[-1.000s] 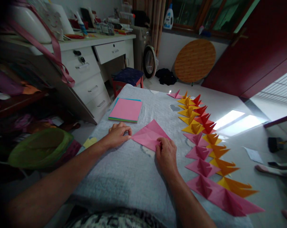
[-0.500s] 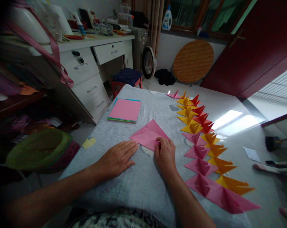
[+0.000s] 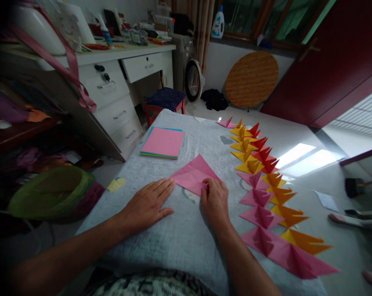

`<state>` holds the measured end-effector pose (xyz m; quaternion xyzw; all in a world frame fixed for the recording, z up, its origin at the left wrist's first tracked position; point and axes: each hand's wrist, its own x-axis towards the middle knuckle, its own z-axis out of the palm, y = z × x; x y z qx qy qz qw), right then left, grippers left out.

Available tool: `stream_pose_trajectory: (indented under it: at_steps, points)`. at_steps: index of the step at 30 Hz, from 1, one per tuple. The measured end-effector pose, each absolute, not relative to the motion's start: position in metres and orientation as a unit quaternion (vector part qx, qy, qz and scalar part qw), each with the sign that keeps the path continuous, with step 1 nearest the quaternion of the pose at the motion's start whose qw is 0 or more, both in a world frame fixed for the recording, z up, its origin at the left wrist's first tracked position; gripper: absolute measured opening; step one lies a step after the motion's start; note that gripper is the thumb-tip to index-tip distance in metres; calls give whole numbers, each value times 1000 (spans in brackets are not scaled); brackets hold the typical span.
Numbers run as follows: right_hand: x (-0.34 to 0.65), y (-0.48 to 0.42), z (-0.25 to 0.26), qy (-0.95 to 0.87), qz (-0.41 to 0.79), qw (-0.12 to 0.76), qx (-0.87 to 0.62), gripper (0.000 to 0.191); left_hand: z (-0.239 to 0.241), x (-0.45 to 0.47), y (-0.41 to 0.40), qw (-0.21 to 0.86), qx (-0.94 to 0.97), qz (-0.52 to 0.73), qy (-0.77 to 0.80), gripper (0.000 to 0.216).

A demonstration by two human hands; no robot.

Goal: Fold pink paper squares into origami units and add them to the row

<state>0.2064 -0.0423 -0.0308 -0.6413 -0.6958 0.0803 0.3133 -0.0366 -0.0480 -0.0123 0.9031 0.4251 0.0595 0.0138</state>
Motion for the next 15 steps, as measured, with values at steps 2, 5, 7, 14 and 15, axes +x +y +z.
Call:
stream_pose_trajectory:
  at_steps: [2, 5, 7, 14, 15]
  points:
    - [207, -42, -30, -690, 91, 317, -644, 19, -10, -34, -46, 17, 901, 60, 429, 63]
    - [209, -42, -30, -675, 113, 325, -653, 23, -10, -32, -43, 21, 899, 68, 431, 57]
    - [210, -42, -30, -666, 123, 333, -656, 26, -11, -32, -42, 23, 898, 79, 432, 54]
    - [208, -42, -32, -671, 113, 329, -655, 26, -12, -33, -39, 34, 894, 96, 435, 47]
    - [207, -43, -31, -675, 101, 320, -657, 25, -11, -32, -38, 35, 894, 96, 436, 46]
